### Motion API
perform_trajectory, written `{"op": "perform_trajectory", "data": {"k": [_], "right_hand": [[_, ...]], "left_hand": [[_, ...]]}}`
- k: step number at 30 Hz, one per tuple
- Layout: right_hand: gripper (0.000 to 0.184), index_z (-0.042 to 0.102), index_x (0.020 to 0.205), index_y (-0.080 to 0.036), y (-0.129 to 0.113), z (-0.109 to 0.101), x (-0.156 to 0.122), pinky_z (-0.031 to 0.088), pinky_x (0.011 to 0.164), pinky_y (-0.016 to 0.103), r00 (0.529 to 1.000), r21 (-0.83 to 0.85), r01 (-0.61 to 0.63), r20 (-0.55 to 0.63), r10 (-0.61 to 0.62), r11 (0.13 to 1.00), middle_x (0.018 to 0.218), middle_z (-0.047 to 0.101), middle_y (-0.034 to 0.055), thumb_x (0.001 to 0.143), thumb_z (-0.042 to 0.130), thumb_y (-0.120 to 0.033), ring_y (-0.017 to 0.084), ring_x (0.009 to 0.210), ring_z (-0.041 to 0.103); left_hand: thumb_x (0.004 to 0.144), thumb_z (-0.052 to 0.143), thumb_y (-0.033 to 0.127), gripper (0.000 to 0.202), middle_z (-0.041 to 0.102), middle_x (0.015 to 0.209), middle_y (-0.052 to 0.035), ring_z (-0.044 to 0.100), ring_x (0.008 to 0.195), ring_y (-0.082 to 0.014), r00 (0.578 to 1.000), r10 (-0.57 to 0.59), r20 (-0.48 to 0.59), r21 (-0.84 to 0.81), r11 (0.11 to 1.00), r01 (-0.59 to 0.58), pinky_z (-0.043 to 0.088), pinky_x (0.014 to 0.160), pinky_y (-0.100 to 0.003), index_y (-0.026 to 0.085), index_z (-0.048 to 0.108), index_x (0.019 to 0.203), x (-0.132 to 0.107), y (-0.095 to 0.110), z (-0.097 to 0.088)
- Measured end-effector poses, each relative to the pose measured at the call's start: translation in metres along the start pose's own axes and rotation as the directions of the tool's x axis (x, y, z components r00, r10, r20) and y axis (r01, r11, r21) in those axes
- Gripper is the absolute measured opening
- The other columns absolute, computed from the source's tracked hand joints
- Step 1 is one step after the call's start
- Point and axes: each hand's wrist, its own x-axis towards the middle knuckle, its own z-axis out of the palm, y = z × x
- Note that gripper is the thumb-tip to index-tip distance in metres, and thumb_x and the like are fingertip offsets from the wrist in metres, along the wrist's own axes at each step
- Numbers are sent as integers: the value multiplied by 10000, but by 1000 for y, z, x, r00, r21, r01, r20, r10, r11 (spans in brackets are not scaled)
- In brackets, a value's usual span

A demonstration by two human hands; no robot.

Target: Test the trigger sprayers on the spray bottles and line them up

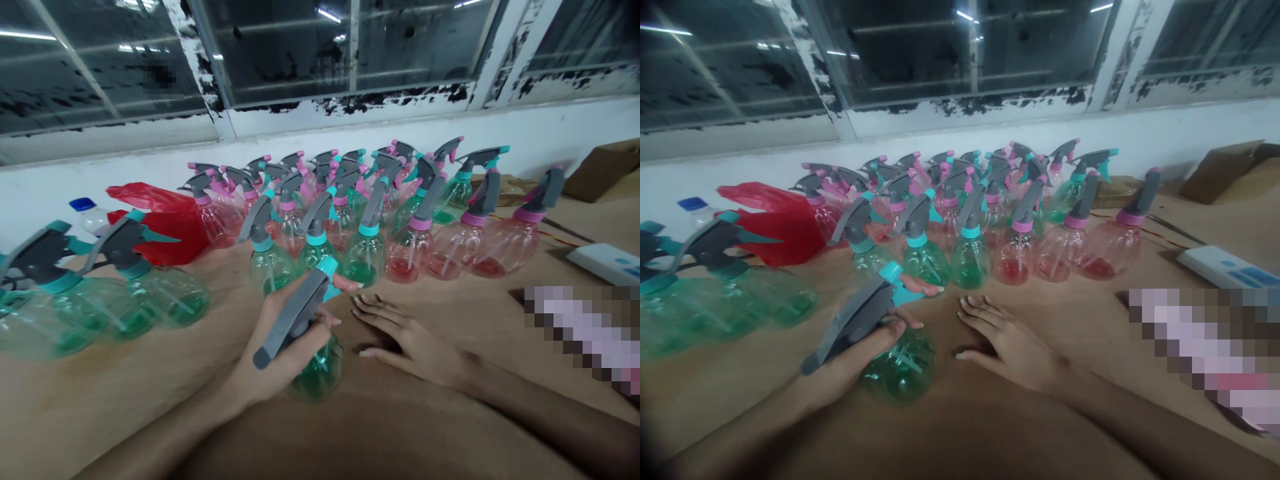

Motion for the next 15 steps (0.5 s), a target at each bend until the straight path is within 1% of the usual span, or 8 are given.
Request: {"op": "perform_trajectory", "data": {"k": [4, 7, 11, 15], "right_hand": [[633, 319, 1413, -235, 0, -1, 0, 288, 1099, 499, 1000, -5, -8, 27, 8, 1000, 1439, 406, 53, 868, 509, -494, 235, 1345, 314], [635, 324, 1412, -219, 0, -1, 0, 293, 1104, 474, 999, -22, -21, 48, 22, 1000, 1443, 400, 53, 871, 498, -504, 226, 1351, 302], [658, 297, 1424, -213, 0, -1, 0, 294, 1108, 454, 998, -41, -25, 59, 27, 999, 1449, 391, 50, 871, 493, -513, 214, 1355, 294], [659, 278, 1430, -242, 0, -1, 0, 307, 1095, 480, 999, -16, -23, 30, 23, 1000, 1443, 400, 50, 868, 511, -495, 230, 1348, 309]], "left_hand": [[688, 523, 54, 198, 636, 743, 50, 641, 706, -121, 1000, 14, 16, -40, 999, -13, 512, 700, -192, 234, 595, 732, 2, 10, 0], [689, 499, 21, 223, 625, 743, 55, 641, 721, -112, 1000, 3, 22, -47, 999, -2, 502, 703, -177, 221, 590, 729, 2, 16, -1], [704, 496, 33, 222, 629, 770, 46, 645, 730, -115, 1000, -1, 29, -38, 999, 2, 502, 705, -179, 218, 575, 799, 0, 15, -2], [735, 499, 98, 228, 631, 729, 37, 624, 634, -118, 999, 15, 38, 30, 999, -16, 509, 651, -194, 221, 578, 909, -1, 11, -3]]}}
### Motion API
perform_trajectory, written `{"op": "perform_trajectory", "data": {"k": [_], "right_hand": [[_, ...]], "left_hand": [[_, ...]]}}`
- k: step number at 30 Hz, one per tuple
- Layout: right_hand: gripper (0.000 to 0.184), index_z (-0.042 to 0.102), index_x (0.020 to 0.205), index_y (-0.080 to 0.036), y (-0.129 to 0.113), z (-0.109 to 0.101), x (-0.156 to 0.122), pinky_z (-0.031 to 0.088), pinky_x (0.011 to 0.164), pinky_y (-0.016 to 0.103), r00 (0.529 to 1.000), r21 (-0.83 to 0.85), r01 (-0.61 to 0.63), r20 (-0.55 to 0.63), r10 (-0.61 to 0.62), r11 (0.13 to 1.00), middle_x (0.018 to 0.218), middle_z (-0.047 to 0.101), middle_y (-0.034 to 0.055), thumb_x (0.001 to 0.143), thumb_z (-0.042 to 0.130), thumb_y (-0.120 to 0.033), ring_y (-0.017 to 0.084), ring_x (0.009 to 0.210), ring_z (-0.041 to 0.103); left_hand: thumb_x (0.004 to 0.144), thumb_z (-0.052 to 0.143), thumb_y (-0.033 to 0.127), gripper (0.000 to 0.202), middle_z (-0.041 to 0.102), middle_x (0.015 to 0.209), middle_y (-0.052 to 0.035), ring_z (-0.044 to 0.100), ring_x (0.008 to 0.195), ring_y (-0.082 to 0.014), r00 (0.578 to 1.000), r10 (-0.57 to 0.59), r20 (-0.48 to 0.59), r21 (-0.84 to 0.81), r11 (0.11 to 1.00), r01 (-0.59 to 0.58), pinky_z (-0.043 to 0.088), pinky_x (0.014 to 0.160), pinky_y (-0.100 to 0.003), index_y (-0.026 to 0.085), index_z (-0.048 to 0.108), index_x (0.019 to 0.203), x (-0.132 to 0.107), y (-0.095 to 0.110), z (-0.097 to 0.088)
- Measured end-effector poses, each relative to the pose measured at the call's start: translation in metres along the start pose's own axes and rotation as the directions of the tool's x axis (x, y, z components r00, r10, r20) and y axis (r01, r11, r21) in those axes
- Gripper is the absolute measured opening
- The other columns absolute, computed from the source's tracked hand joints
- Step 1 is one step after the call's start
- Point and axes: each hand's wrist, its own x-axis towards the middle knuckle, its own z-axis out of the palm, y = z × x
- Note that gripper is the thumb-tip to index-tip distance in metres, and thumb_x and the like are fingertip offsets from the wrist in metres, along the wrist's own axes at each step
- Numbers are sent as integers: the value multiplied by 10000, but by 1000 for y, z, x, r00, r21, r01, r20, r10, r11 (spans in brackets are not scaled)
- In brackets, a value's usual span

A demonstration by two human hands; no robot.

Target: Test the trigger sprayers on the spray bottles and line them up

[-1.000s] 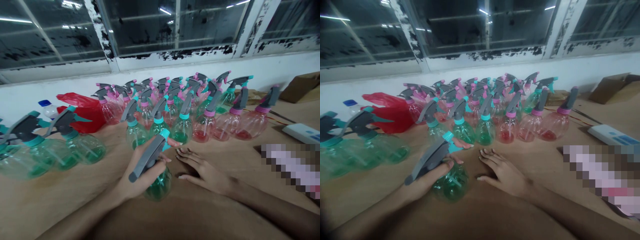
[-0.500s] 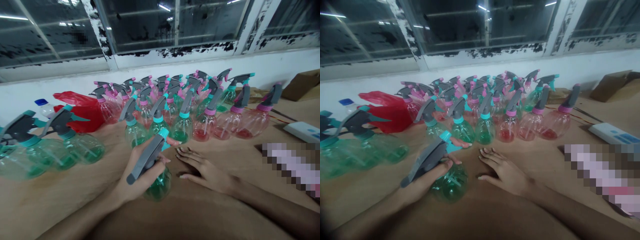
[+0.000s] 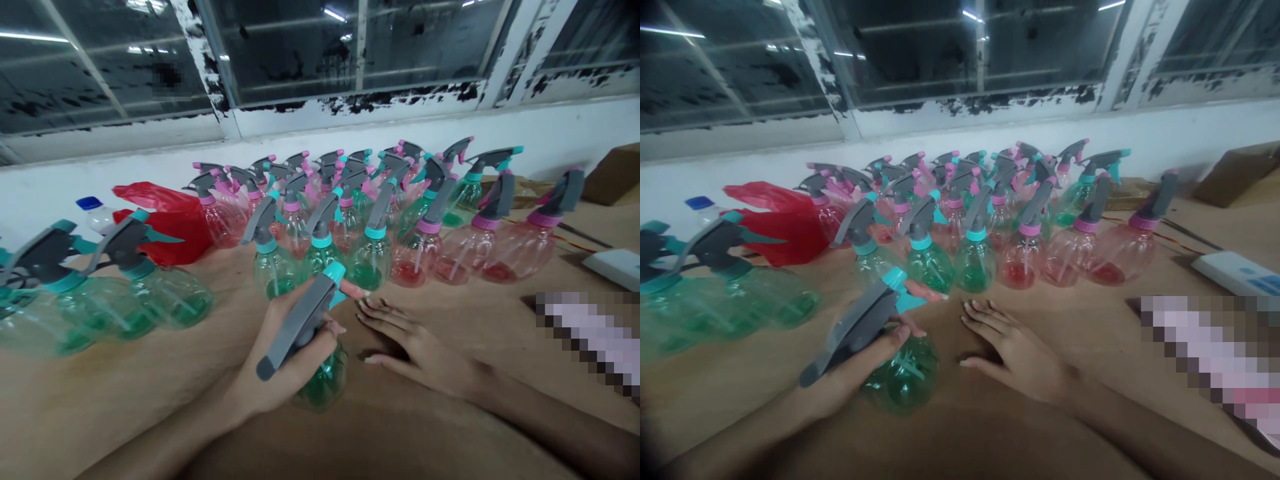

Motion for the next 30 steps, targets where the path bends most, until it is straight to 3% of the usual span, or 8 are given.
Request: {"op": "perform_trajectory", "data": {"k": [6, 12, 17, 23, 30], "right_hand": [[662, 283, 1428, -258, 0, 1, 0, 308, 1091, 486, 1000, 29, -7, -6, 7, 1000, 1438, 410, 49, 859, 527, -490, 238, 1346, 311], [644, 308, 1418, -270, 0, 1, 0, 326, 1082, 486, 1000, 36, -6, -23, 7, 999, 1430, 423, 41, 856, 534, -486, 240, 1337, 330], [634, 306, 1419, -259, -1, -1, 0, 307, 1094, 484, 1000, 16, -13, 4, 13, 1000, 1438, 409, 44, 866, 514, -491, 235, 1343, 317], [638, 308, 1418, -266, -1, -1, 0, 319, 1087, 483, 1000, 24, -20, 1, 20, 1000, 1439, 408, 39, 862, 519, -495, 236, 1343, 318], [638, 314, 1415, -281, 1, 2, -1, 312, 1085, 501, 1000, 31, -7, -24, 8, 999, 1433, 417, 35, 854, 536, -486, 248, 1339, 325]], "left_hand": [[758, 508, 135, 340, 656, 740, 21, 651, 656, -152, 999, -44, 9, 59, 997, 44, 505, 634, -227, 245, 574, 1073, 1, -4, 1], [751, 530, 160, 362, 659, 706, 15, 644, 654, -172, 1000, -25, -12, -2, 1000, 25, 482, 587, -250, 252, 593, 1095, 1, -7, 2], [757, 539, 145, 334, 672, 742, 13, 661, 699, -171, 999, -31, -16, -14, 999, 31, 493, 623, -249, 262, 596, 1064, 0, -8, 2], [749, 536, 115, 189, 640, 725, 33, 651, 725, -158, 999, -33, -20, -63, 997, 32, 498, 681, -245, 254, 599, 861, 1, -7, 3], [732, 513, 136, 192, 610, 687, 14, 602, 634, -165, 1000, -26, -2, -51, 998, 26, 501, 643, -277, 249, 613, 851, 2, -5, 0]]}}
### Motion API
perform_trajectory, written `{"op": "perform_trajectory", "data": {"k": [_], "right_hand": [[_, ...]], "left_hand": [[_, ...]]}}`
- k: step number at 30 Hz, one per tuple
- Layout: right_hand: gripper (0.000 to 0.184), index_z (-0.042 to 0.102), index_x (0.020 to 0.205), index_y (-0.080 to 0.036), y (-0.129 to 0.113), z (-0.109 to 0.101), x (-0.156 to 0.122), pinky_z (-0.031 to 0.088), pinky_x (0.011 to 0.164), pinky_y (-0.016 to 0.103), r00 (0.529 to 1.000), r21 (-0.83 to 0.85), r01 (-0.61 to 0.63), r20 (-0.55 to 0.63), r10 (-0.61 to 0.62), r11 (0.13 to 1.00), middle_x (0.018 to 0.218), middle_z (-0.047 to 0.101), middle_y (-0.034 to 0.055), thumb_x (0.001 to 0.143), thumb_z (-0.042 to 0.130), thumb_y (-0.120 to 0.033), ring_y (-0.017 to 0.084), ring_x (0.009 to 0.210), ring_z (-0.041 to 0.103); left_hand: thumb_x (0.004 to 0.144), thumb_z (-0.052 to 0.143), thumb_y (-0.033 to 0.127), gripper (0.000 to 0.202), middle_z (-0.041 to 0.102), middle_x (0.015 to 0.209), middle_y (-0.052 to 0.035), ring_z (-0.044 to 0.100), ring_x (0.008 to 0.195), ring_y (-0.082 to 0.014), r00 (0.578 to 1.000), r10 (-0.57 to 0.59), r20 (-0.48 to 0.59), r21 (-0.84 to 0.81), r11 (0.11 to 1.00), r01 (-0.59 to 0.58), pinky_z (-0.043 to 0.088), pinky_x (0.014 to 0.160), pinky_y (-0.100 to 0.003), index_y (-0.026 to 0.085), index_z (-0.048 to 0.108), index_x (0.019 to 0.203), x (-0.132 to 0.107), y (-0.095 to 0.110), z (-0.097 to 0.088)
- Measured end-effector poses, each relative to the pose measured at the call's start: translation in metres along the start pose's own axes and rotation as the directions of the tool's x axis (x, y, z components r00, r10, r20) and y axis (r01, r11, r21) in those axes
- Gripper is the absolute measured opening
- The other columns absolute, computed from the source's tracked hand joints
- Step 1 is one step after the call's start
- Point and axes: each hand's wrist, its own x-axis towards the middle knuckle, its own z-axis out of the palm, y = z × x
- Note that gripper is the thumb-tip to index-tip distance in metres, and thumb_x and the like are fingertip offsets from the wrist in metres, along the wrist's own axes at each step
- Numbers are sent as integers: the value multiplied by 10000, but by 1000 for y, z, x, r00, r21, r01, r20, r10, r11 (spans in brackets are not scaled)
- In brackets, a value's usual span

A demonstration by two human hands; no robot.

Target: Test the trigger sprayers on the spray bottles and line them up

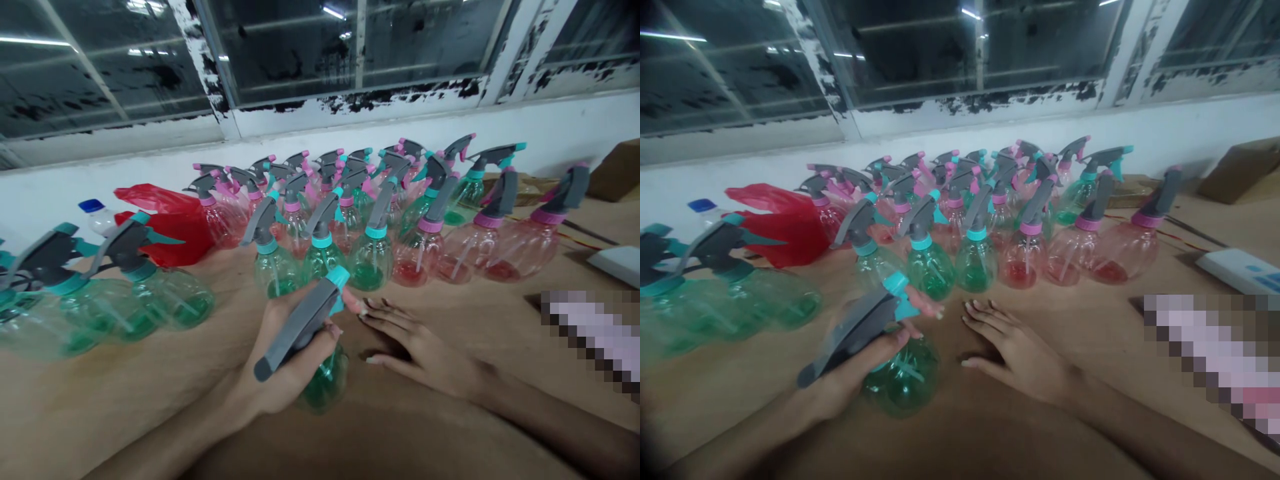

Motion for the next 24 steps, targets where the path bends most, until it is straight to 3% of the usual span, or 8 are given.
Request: {"op": "perform_trajectory", "data": {"k": [5, 12, 17, 21, 24], "right_hand": [[647, 299, 1422, -261, 1, 1, 0, 319, 1087, 485, 1000, -26, -3, 17, 3, 1000, 1441, 405, 39, 861, 521, -494, 238, 1338, 328], [621, 324, 1410, -252, 0, -1, 0, 298, 1100, 481, 999, -39, -6, 48, 7, 999, 1461, 372, 34, 870, 498, -506, 231, 1353, 298], [616, 318, 1412, -256, -2, -1, 0, 311, 1092, 486, 999, -33, -3, 35, 4, 999, 1454, 384, 38, 874, 502, -491, 233, 1342, 321], [611, 335, 1407, -250, -2, -1, 0, 314, 1094, 470, 999, -53, -9, 40, 11, 999, 1457, 379, 33, 873, 500, -497, 230, 1348, 309], [609, 342, 1404, -227, -1, -1, 1, 301, 1103, 453, 999, -62, -6, 52, 9, 998, 1461, 371, 38, 879, 486, -501, 218, 1351, 304]], "left_hand": [[713, 508, 149, 128, 630, 736, -8, 592, 661, -179, 996, 85, -13, -67, 994, -85, 496, 659, -305, 230, 606, 731, -1, 1, -2], [791, 514, 134, 350, 656, 1103, 27, 635, 940, -162, 995, -4, -102, -78, 997, -4, 486, 876, -279, 307, 608, 1080, 1, -7, 0], [767, 540, 147, 355, 696, 827, 15, 662, 785, -171, 996, 10, -85, -45, 999, -14, 529, 836, -297, 262, 602, 1098, 1, -11, 5], [745, 524, 117, 347, 697, 809, 27, 668, 777, -163, 993, 10, -119, -40, 999, -15, 541, 826, -287, 267, 618, 1043, 0, -13, 7], [746, 501, 107, 412, 675, 745, 48, 668, 781, -154, 990, 22, -136, -3, 1000, -22, 541, 820, -271, 292, 602, 1101, -1, -15, 7]]}}
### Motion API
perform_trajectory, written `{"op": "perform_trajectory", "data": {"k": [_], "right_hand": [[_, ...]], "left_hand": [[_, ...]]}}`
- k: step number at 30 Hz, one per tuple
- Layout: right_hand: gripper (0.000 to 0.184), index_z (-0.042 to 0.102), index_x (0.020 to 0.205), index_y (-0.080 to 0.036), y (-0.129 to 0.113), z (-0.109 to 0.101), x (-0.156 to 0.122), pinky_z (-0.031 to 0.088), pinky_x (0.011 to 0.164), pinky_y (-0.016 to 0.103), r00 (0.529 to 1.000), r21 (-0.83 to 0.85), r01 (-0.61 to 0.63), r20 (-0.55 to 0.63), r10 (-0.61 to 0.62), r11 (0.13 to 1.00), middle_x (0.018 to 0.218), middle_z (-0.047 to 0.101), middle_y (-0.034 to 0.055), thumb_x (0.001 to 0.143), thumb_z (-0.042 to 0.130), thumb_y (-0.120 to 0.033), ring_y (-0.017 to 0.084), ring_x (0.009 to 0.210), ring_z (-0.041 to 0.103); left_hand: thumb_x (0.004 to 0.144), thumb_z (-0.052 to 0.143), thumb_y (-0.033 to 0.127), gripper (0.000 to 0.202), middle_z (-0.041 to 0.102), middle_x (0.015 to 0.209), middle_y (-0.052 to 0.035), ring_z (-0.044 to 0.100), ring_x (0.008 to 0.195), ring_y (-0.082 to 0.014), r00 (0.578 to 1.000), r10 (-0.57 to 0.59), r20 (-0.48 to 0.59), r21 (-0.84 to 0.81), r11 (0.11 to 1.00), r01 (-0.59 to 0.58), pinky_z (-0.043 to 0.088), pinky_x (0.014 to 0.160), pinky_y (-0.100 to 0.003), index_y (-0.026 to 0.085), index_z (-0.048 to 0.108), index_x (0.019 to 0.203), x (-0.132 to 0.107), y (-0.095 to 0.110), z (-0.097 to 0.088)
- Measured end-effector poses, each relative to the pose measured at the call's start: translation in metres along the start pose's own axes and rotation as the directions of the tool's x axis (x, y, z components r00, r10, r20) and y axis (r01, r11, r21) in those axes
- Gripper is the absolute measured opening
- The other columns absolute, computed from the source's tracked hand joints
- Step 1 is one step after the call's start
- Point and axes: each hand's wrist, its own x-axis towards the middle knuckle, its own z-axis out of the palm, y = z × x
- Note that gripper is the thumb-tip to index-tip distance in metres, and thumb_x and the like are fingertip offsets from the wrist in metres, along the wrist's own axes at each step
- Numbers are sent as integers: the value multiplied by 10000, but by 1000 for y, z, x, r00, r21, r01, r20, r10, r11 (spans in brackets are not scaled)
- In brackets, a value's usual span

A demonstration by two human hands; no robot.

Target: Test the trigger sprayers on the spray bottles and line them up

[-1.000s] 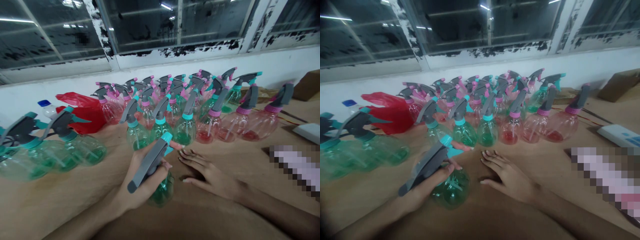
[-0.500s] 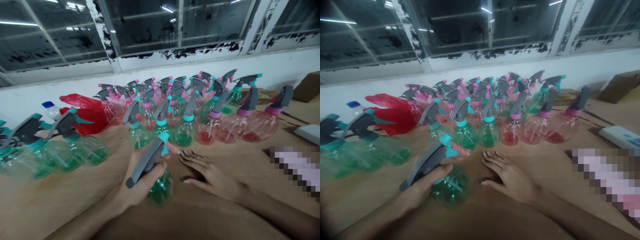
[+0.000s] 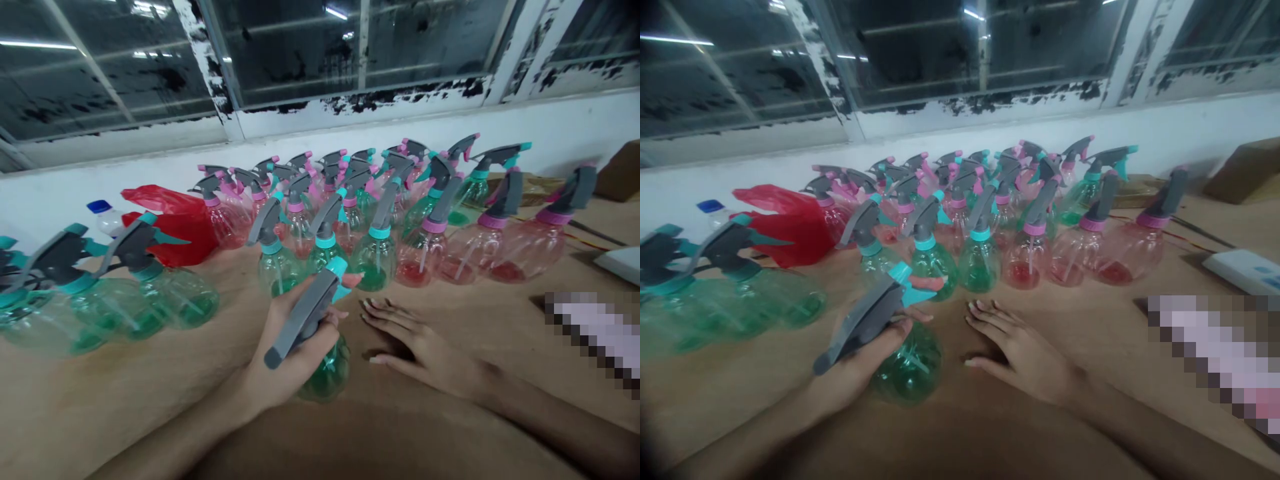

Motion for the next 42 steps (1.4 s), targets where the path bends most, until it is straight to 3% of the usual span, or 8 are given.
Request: {"op": "perform_trajectory", "data": {"k": [5, 14, 18, 23, 31, 35, 40, 42], "right_hand": [[611, 346, 1401, -236, -1, 0, 0, 283, 1114, 444, 1000, -2, -4, 5, 4, 1000, 1460, 374, 25, 874, 488, -511, 208, 1354, 296], [604, 351, 1398, -257, 1, 1, 0, 295, 1103, 464, 1000, 23, 7, -18, -6, 1000, 1453, 388, 25, 867, 509, -497, 227, 1347, 310], [615, 336, 1406, -248, 1, 1, -1, 284, 1109, 460, 1000, 5, 0, -11, 0, 1000, 1457, 380, 27, 871, 499, -502, 223, 1352, 300], [607, 342, 1402, -258, 0, 1, -1, 302, 1098, 466, 1000, 7, -2, -19, 2, 1000, 1450, 393, 26, 868, 505, -498, 223, 1347, 311], [608, 340, 1404, -258, 0, 0, -1, 309, 1094, 467, 1000, 25, -1, -23, 1, 1000, 1446, 399, 30, 868, 511, -488, 226, 1348, 309], [618, 338, 1404, -256, 1, 1, -1, 294, 1100, 475, 1000, 21, 0, -25, 1, 1000, 1446, 398, 30, 863, 516, -495, 225, 1346, 314], [609, 347, 1399, -235, -1, 0, -1, 272, 1109, 475, 1000, -7, -1, -24, 1, 1000, 1450, 390, 37, 872, 501, -496, 218, 1348, 308], [610, 345, 1400, -232, -1, 0, -1, 273, 1108, 476, 1000, -9, -3, -21, 3, 1000, 1450, 388, 39, 873, 499, -496, 219, 1349, 307]], "left_hand": [[751, 493, 88, 456, 696, 948, 37, 665, 801, -138, 1000, 26, 8, -14, 1000, -26, 541, 768, -234, 318, 595, 1131, 0, -3, 0], [689, 498, 53, 499, 715, 1000, 3, 681, 746, -159, 1000, 0, -3, -60, 998, -1, 556, 721, -260, 290, 630, 1108, 2, -2, 2], [676, 498, 51, 506, 681, 1100, 9, 681, 820, -168, 1000, 5, 16, -62, 998, -4, 552, 740, -258, 299, 636, 1095, 2, 1, 0], [677, 495, 81, 478, 713, 859, 14, 677, 730, -174, 999, -21, 28, -3, 1000, 21, 534, 601, -249, 290, 636, 1084, 3, 3, -2], [652, 474, 76, 442, 692, 1051, 18, 665, 841, -177, 999, 26, 28, -10, 1000, -26, 537, 713, -257, 276, 658, 1001, 5, 11, -3], [667, 477, 75, 458, 690, 997, 16, 654, 813, -165, 1000, 8, 26, 10, 1000, -8, 529, 743, -250, 286, 645, 1037, 4, 7, -2], [661, 478, 97, 447, 675, 789, 16, 601, 584, -142, 999, -32, 21, 47, 998, 31, 495, 524, -230, 257, 635, 1047, 2, 6, -2], [654, 478, 107, 429, 663, 738, 14, 594, 566, -147, 1000, -22, 20, 40, 999, 22, 489, 504, -236, 241, 639, 1028, 3, 7, -2]]}}
